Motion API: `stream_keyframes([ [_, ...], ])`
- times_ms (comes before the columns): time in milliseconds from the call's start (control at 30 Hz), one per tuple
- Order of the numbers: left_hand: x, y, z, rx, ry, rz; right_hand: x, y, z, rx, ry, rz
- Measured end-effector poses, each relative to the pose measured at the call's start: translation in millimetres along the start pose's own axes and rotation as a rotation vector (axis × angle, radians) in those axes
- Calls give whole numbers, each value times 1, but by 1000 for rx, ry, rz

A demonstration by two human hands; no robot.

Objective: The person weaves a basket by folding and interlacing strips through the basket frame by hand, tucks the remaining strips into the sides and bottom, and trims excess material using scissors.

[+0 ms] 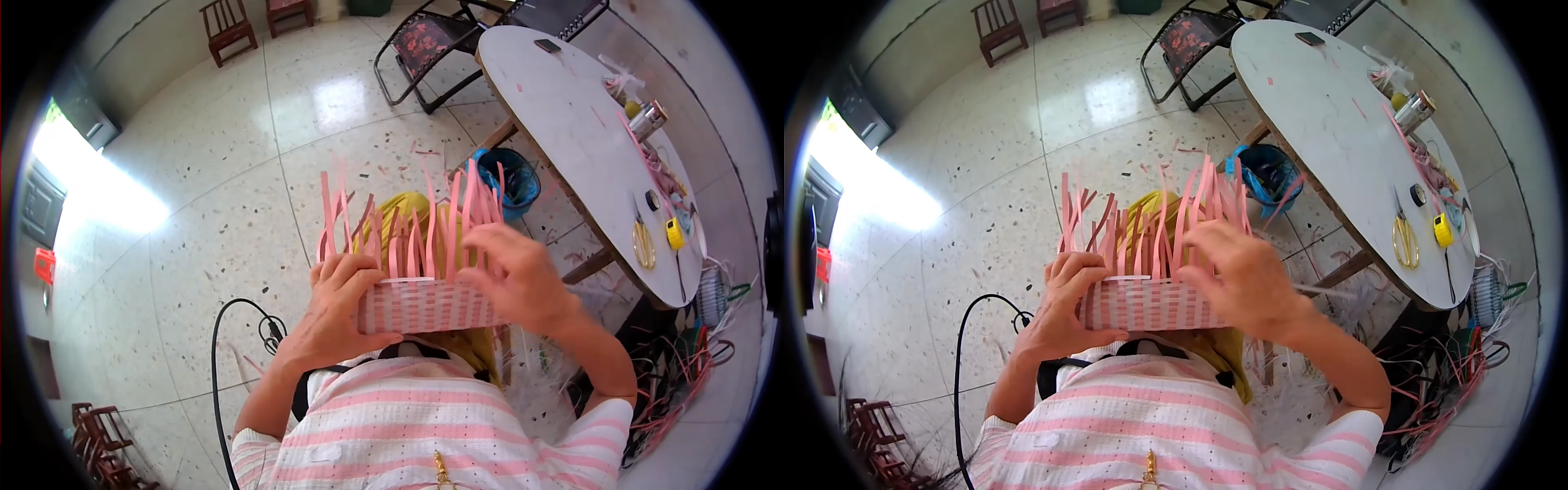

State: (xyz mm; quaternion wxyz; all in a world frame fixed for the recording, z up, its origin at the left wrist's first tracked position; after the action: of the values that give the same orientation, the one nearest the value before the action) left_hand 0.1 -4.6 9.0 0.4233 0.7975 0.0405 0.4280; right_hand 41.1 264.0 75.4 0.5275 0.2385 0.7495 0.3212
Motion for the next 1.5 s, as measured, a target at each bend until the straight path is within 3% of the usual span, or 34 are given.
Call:
stream_keyframes([
  [67, 5, 1, -2, -14, -6, 1, 16, 17, 9, -72, -24, 280],
  [133, 13, 3, -6, 20, -2, -54, 28, 20, 19, -76, 35, 328],
  [300, 38, -2, -21, -48, -106, -177, 41, 18, 31, -147, -57, 21],
  [900, 43, -26, -35, -124, -177, -111, 51, 20, 39, -130, -145, -290],
  [1233, 41, -25, -34, -140, -151, -138, 56, 33, 54, -167, -292, -189],
  [1333, 41, -24, -33, -139, -143, -134, 55, 34, 51, -192, -196, -68],
  [1400, 41, -24, -31, -144, -139, -138, 58, 32, 48, -122, 49, -126],
  [1500, 41, -25, -29, -125, -169, -149, 59, 35, 44, -210, 101, -114],
])
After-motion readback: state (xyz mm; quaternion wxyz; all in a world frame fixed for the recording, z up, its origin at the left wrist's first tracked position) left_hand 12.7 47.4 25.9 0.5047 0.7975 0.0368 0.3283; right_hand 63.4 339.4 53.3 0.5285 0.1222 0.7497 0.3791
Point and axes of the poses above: each hand's wrist, its own z-axis away from the middle knuckle, its own y-axis out of the back of the hand, x = y × z, the point moved 1 cm from there along -z, towards the middle knuckle, and after that the axes turned 1 degree about x, right-handed, at the moved point
